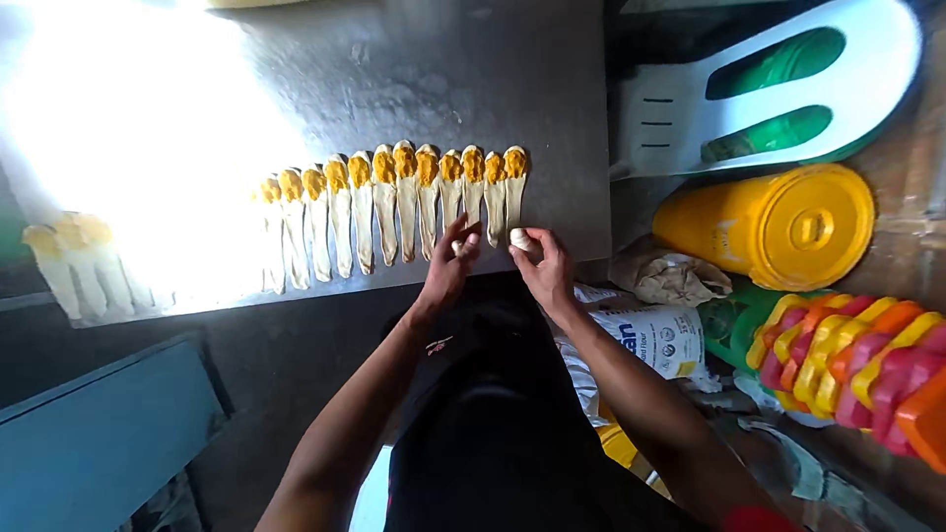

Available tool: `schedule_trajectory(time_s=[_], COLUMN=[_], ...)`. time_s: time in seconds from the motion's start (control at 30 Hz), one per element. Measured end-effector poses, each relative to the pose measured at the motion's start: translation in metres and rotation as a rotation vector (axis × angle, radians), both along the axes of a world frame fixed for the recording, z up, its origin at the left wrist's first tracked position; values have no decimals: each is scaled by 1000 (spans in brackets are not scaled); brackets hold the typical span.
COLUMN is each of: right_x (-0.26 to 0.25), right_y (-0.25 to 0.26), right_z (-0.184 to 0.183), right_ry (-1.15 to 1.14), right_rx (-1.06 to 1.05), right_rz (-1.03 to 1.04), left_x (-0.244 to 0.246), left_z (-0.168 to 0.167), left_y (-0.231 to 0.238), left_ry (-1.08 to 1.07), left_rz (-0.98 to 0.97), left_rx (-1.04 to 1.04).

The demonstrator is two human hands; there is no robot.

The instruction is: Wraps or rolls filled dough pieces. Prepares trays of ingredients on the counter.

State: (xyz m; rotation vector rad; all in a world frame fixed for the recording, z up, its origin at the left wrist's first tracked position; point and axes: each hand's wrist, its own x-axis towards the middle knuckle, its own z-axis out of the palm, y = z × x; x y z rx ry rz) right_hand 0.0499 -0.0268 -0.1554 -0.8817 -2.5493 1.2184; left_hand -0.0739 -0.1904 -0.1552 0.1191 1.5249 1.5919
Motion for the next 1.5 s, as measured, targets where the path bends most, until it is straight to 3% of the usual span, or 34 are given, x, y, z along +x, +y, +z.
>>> schedule_trajectory(time_s=[0.1, 0.17, 0.27, 0.37, 0.43, 0.57, 0.7, 0.83, 0.9, 1.03, 1.13, 1.23, 1.37, 1.43, 1.5], right_x=[-37, -58, -91, -123, -137, -145, -148, -135, -122, -95, -75, -62, -70, -80, -90], right_y=[33, 71, 122, 139, 139, 141, 145, 140, 129, 104, 83, 69, 75, 89, 98], right_z=[22, 21, -17, -46, -54, -60, -61, -50, -46, -54, -73, -80, -41, -43, -49], right_ry=[40, 34, -64, -86, -96, -128, -179, -57, 21, 82, 122, -22, -99, -87, -128], right_rx=[-86, -12, 98, 81, 83, 33, -58, -121, -20, 280, 394, 417, 273, 239, 204], right_rz=[221, 156, -11, 81, 145, 160, 178, 140, 139, 136, 101, 120, 78, 37, 49], left_x=[-13, -33, -77, -124, -144, -151, -146, -146, -144, -122, -98, -81, -78, -87, -97], left_z=[8, 11, -4, -12, -18, -27, -36, -44, -45, -47, -51, -56, -43, -35, -31], left_y=[39, 64, 102, 137, 157, 176, 175, 166, 159, 139, 124, 119, 116, 121, 129], left_ry=[-237, -220, 309, 823, 976, 1020, 1058, 1061, 1109, 1404, 1493, 1489, 1380, 1352, 1310], left_rz=[3, -2, -162, -380, -550, -805, -789, -670, -603, -544, -669, -776, -652, -574, -642], left_rx=[164, 138, -184, -516, -620, -665, -633, -495, -424, -303, -355, -468, -487, -520, -620])
